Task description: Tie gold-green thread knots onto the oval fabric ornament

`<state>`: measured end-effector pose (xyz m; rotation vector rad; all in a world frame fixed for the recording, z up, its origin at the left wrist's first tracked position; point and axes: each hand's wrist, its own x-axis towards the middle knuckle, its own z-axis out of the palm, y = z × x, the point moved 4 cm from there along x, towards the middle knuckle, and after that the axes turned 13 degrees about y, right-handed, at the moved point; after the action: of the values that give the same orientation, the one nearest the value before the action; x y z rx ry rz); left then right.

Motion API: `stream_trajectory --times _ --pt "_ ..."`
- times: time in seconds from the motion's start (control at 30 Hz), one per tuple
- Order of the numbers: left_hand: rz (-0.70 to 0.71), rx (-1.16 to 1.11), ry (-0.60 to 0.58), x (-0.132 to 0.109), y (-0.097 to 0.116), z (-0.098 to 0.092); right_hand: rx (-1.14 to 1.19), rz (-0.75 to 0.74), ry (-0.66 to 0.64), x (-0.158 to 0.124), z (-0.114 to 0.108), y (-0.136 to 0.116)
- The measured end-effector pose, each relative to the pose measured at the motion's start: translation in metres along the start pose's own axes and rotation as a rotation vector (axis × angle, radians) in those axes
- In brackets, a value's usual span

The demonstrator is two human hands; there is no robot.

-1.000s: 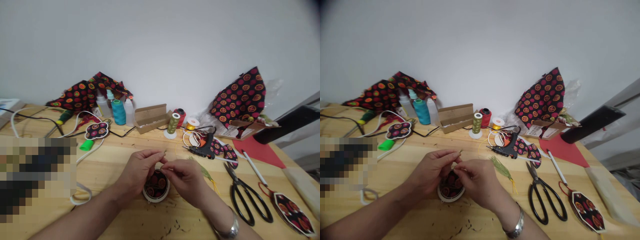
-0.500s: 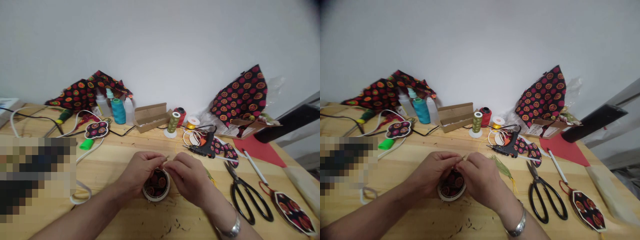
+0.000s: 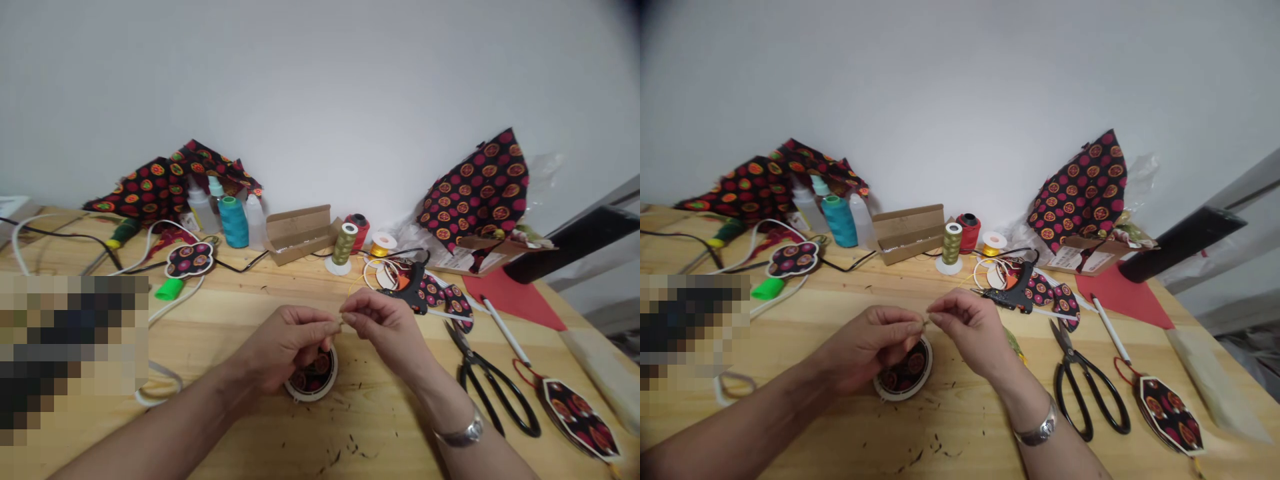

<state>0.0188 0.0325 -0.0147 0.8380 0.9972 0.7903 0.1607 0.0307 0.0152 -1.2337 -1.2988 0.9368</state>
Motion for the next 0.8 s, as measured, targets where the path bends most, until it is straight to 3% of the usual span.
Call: stream_trajectory --times 0.13,0.3,0.8 --pt "0.022 -0.119 0.024 0.001 0.003 -0.001 0.12 0.137 0.021 -0.002 0.005 0.007" --pt "0.019 -0.206 0.031 0.001 0.005 -0.001 0.162 0.092 0.029 -0.005 0.005 0.008" --pt "0.058 -0.103 0.022 0.002 0.001 -0.001 0.165 0.174 0.083 -0.005 0.005 0.014"
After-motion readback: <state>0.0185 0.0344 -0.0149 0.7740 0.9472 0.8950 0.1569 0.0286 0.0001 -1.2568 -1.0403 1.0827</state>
